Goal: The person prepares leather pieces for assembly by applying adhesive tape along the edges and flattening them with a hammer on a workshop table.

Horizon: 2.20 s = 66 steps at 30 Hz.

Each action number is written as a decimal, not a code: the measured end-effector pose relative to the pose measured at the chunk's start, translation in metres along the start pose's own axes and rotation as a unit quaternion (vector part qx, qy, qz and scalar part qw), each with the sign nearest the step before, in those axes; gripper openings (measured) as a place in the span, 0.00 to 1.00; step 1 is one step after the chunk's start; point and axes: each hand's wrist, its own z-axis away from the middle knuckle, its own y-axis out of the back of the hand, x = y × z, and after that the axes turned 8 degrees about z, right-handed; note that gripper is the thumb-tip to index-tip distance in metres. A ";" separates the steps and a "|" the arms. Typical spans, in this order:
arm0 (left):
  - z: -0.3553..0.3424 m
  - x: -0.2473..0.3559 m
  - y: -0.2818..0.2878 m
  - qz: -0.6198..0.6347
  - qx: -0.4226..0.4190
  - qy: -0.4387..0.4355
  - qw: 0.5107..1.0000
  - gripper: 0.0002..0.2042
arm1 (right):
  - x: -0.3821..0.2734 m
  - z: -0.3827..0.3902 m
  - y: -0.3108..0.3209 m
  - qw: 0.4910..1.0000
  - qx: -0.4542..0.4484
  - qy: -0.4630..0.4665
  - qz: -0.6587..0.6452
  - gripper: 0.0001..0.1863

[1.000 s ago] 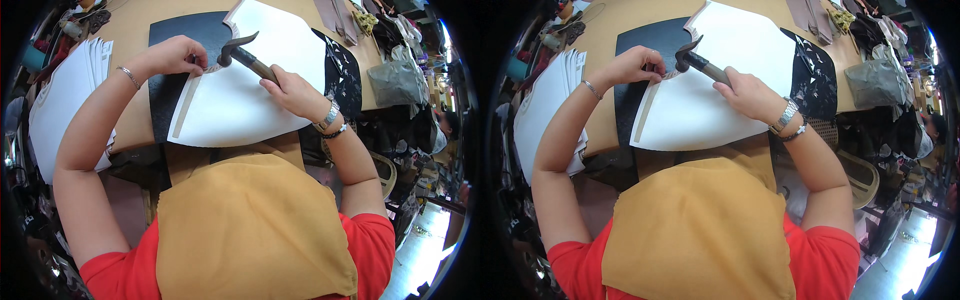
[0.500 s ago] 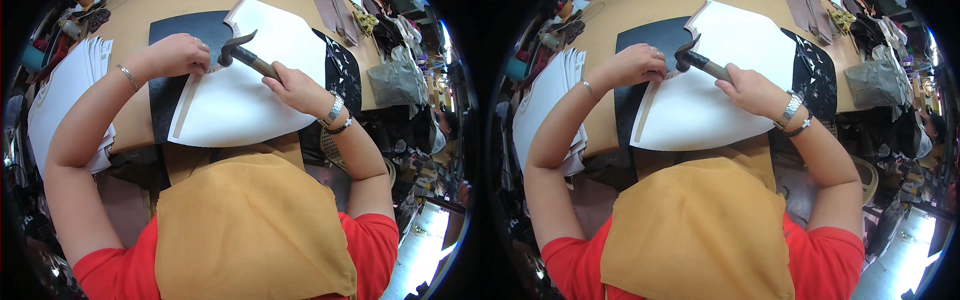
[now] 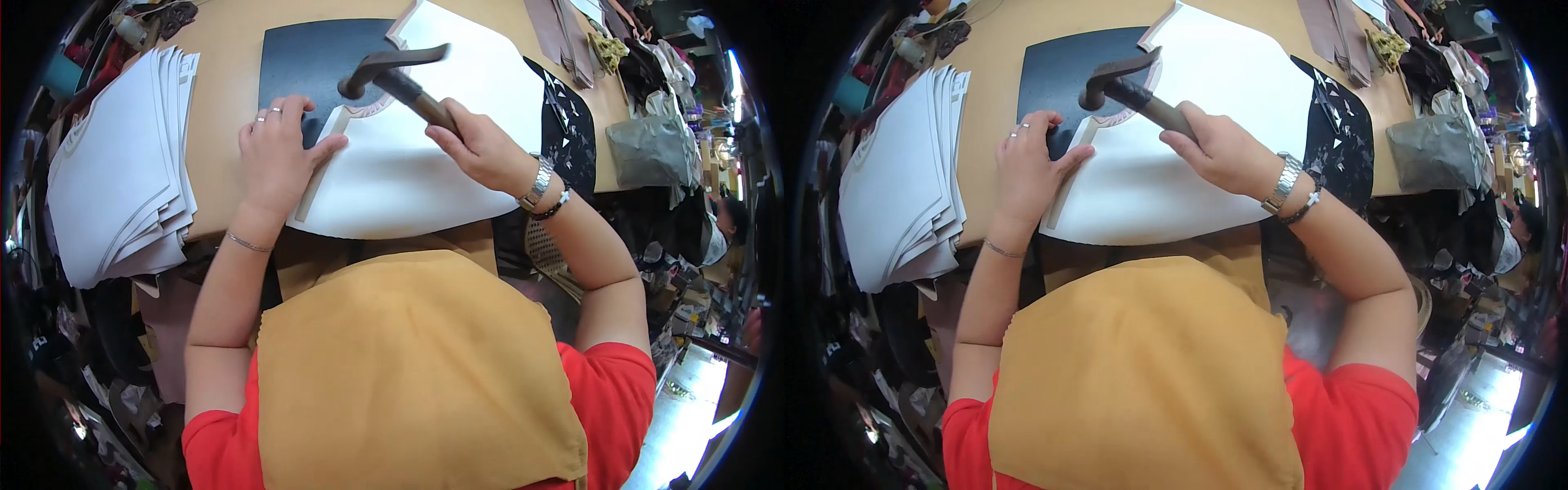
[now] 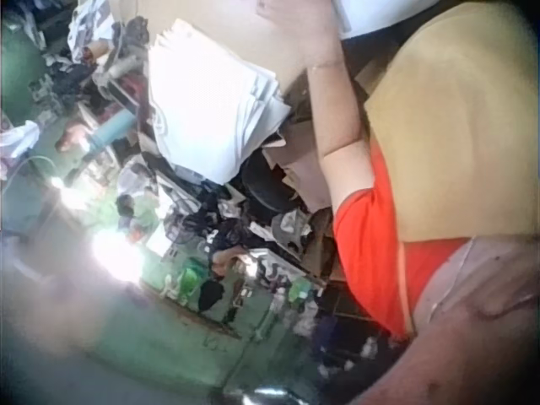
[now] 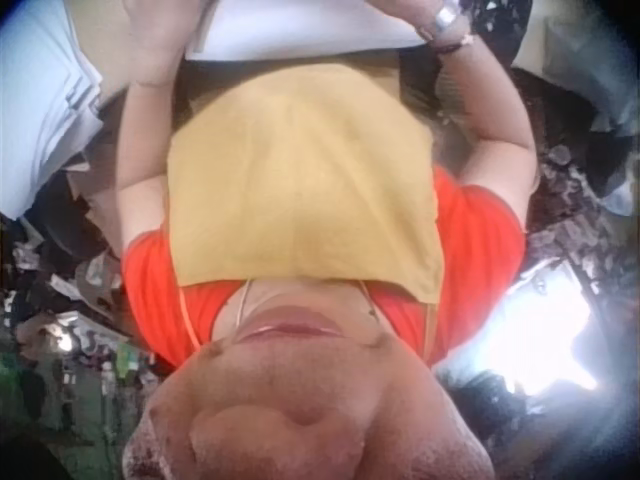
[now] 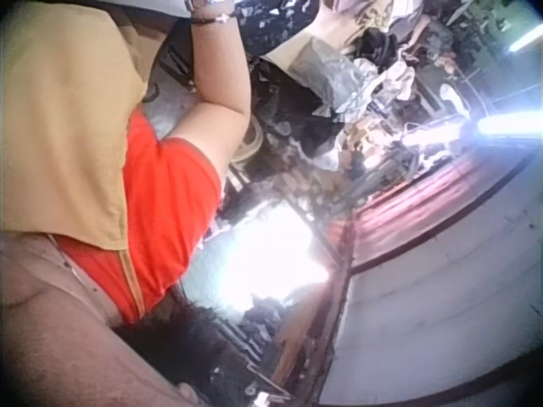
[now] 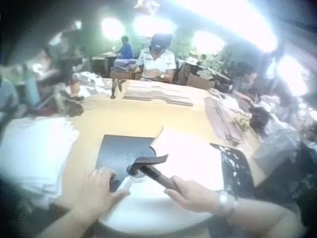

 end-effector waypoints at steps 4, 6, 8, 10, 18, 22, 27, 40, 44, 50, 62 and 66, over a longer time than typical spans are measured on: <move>0.011 0.000 -0.008 -0.007 0.048 0.008 0.999 0.28 | -0.010 -0.011 0.010 0.999 -0.028 -0.019 0.007 0.19; 0.011 0.000 -0.007 -0.019 0.051 -0.004 0.998 0.28 | -0.007 -0.011 0.002 0.998 0.038 0.010 -0.043 0.20; 0.014 -0.001 -0.006 -0.036 0.055 -0.025 0.998 0.26 | -0.011 -0.012 0.000 1.000 0.003 0.003 0.002 0.20; 0.015 -0.002 -0.008 -0.042 0.064 -0.038 0.996 0.25 | -0.013 -0.013 0.005 0.999 -0.029 -0.012 0.040 0.20; -0.005 -0.006 -0.010 -0.035 0.079 -0.083 0.993 0.21 | 0.000 0.002 -0.006 0.999 0.009 -0.046 -0.012 0.21; -0.012 -0.001 -0.006 0.103 0.012 -0.006 0.995 0.15 | 0.006 0.006 -0.016 0.998 -0.004 -0.068 -0.010 0.20; -0.008 0.002 -0.014 0.200 0.013 0.022 0.980 0.12 | 0.006 0.010 -0.024 0.998 0.026 -0.051 -0.011 0.19; 0.001 0.005 -0.021 0.054 0.003 -0.068 0.996 0.14 | -0.009 -0.035 -0.011 0.998 0.045 -0.004 -0.050 0.19; 0.003 0.004 -0.017 0.072 0.006 -0.075 0.995 0.16 | -0.005 -0.037 -0.006 0.998 0.039 -0.046 -0.028 0.20; 0.003 0.002 -0.009 0.119 -0.027 -0.037 0.992 0.16 | -0.017 -0.033 -0.003 0.999 0.020 -0.043 0.013 0.22; 0.022 -0.007 0.008 0.201 -0.043 0.037 0.978 0.14 | -0.030 -0.016 -0.019 0.999 0.023 0.019 -0.038 0.21; 0.030 -0.006 0.009 0.150 -0.020 -0.007 0.988 0.13 | -0.029 -0.018 -0.022 0.997 0.077 0.003 0.007 0.16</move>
